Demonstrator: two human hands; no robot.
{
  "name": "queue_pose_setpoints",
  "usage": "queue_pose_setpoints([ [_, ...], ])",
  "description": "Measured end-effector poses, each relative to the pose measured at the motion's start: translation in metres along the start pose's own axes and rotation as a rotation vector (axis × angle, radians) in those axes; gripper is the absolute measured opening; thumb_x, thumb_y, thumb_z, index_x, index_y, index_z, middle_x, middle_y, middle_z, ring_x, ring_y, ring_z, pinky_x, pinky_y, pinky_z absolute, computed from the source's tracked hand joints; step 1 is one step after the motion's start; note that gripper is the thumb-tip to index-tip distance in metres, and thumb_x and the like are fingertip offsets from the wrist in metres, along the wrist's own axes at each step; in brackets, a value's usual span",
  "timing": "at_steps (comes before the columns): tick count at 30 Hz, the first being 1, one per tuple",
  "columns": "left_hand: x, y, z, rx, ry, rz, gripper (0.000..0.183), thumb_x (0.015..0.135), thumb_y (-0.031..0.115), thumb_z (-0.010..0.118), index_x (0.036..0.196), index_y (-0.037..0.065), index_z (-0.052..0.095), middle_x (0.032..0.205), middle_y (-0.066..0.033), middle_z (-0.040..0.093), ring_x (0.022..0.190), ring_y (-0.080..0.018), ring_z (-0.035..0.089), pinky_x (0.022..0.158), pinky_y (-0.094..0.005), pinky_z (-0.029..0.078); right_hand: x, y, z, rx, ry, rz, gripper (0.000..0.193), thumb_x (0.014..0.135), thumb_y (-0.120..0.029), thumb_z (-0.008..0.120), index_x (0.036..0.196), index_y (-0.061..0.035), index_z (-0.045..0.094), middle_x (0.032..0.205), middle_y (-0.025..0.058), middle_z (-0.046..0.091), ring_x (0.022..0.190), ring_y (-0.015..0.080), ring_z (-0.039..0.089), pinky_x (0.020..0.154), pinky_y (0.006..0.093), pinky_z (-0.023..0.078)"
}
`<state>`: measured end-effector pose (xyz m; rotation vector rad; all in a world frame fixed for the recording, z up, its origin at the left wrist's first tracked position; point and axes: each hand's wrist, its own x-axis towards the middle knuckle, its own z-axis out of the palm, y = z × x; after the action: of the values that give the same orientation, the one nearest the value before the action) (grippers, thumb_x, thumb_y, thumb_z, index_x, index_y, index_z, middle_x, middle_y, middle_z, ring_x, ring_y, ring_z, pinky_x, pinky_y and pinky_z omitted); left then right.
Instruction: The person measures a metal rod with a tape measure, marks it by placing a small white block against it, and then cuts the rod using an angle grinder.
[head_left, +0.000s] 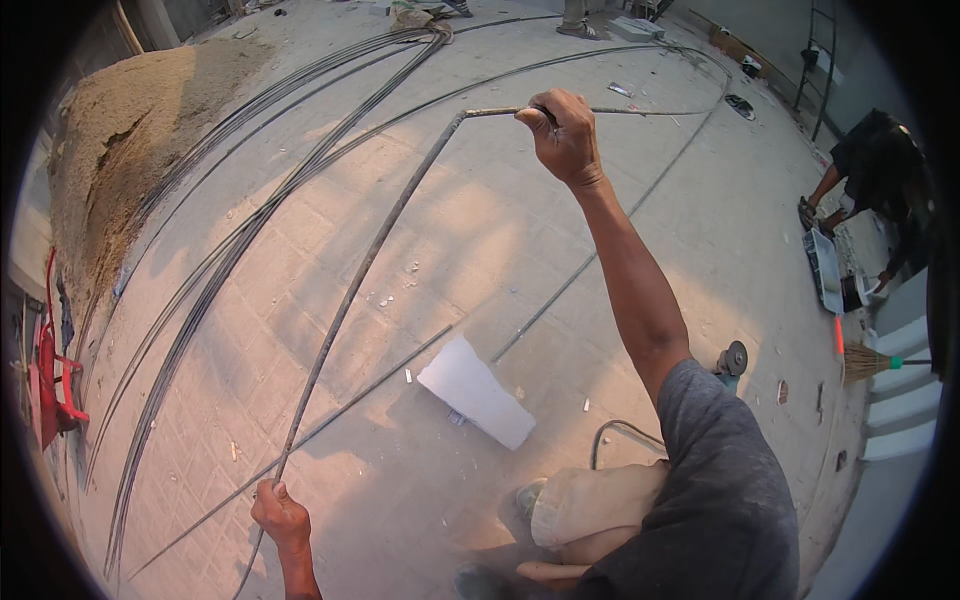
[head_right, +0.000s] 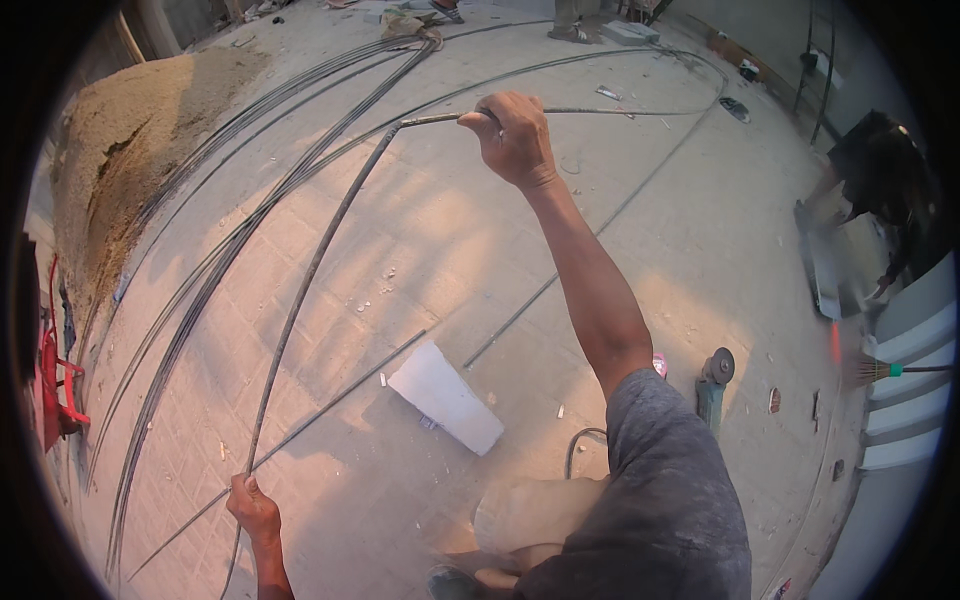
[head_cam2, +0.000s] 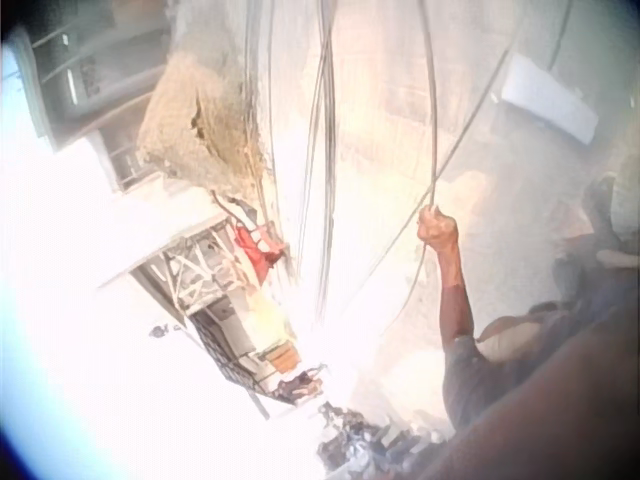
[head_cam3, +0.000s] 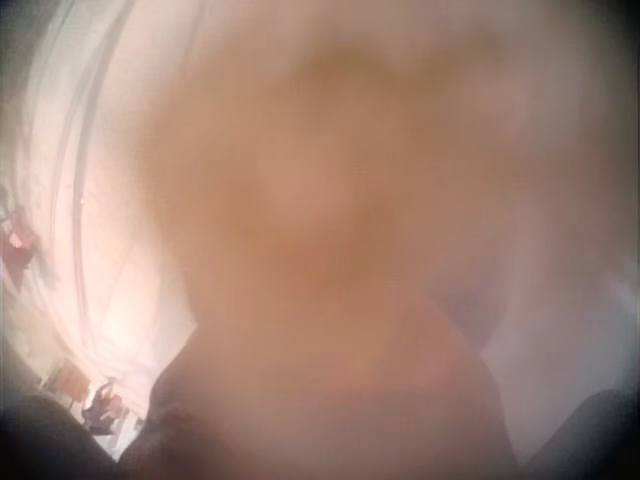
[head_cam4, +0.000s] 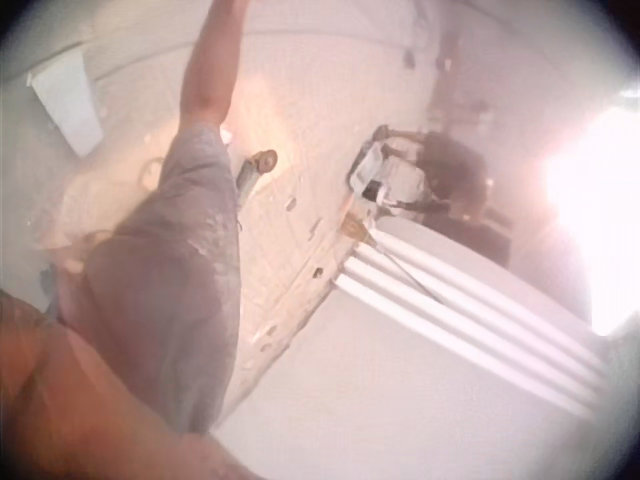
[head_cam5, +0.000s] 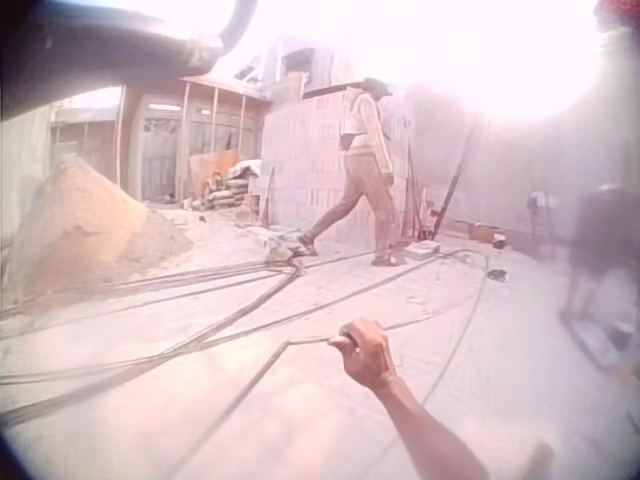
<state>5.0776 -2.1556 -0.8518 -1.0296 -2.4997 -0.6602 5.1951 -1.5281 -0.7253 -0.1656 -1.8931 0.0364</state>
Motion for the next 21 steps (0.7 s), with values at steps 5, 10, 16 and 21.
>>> queue_pose_setpoints([
  [5, 0.015, -0.074, -0.051, 0.141, -0.192, 0.104, 0.041, 0.103, 0.031, 0.041, 0.078, 0.001, 0.050, 0.063, -0.0194, 0.048, 0.056, -0.0429, 0.050, 0.050, -0.0503, 0.035, -0.073, -0.021, -0.006, 0.246, -0.447, 0.169, 0.044, 0.085, -0.048, 0.069, 0.075, -0.0063, 0.061, 0.063, 0.0046, 0.056, 0.062, 0.0231, 0.056, 0.072, 0.0363, 0.043],
  [10, -0.022, -0.095, -0.027, 0.149, -0.218, 0.113, 0.041, 0.103, 0.030, 0.041, 0.077, 0.000, 0.047, 0.063, -0.0223, 0.048, 0.058, -0.0445, 0.049, 0.052, -0.0511, 0.033, -0.127, -0.011, -0.029, 0.186, -0.690, 0.233, 0.043, 0.086, -0.049, 0.067, 0.074, -0.0084, 0.060, 0.065, 0.0032, 0.057, 0.067, 0.0216, 0.057, 0.075, 0.0369, 0.041],
  [16, -0.016, -0.067, 0.007, 0.095, -0.051, 0.068, 0.042, 0.104, 0.032, 0.039, 0.079, 0.001, 0.049, 0.063, -0.0204, 0.048, 0.057, -0.0433, 0.050, 0.050, -0.0506, 0.034, -0.033, -0.022, -0.013, 0.032, -0.199, 0.030, 0.039, 0.085, -0.046, 0.069, 0.077, -0.0093, 0.060, 0.069, 0.0020, 0.057, 0.068, 0.0195, 0.055, 0.076, 0.0343, 0.038],
  [21, 0.010, -0.040, -0.017, 0.071, -0.086, 0.028, 0.042, 0.105, 0.033, 0.038, 0.078, 0.001, 0.047, 0.062, -0.0188, 0.047, 0.055, -0.0428, 0.050, 0.049, -0.0494, 0.035, -0.009, -0.015, -0.007, 0.093, 0.004, 0.038, 0.038, 0.081, -0.043, 0.074, 0.072, -0.0091, 0.059, 0.063, 0.0003, 0.054, 0.063, 0.0194, 0.052, 0.075, 0.0330, 0.038],
])
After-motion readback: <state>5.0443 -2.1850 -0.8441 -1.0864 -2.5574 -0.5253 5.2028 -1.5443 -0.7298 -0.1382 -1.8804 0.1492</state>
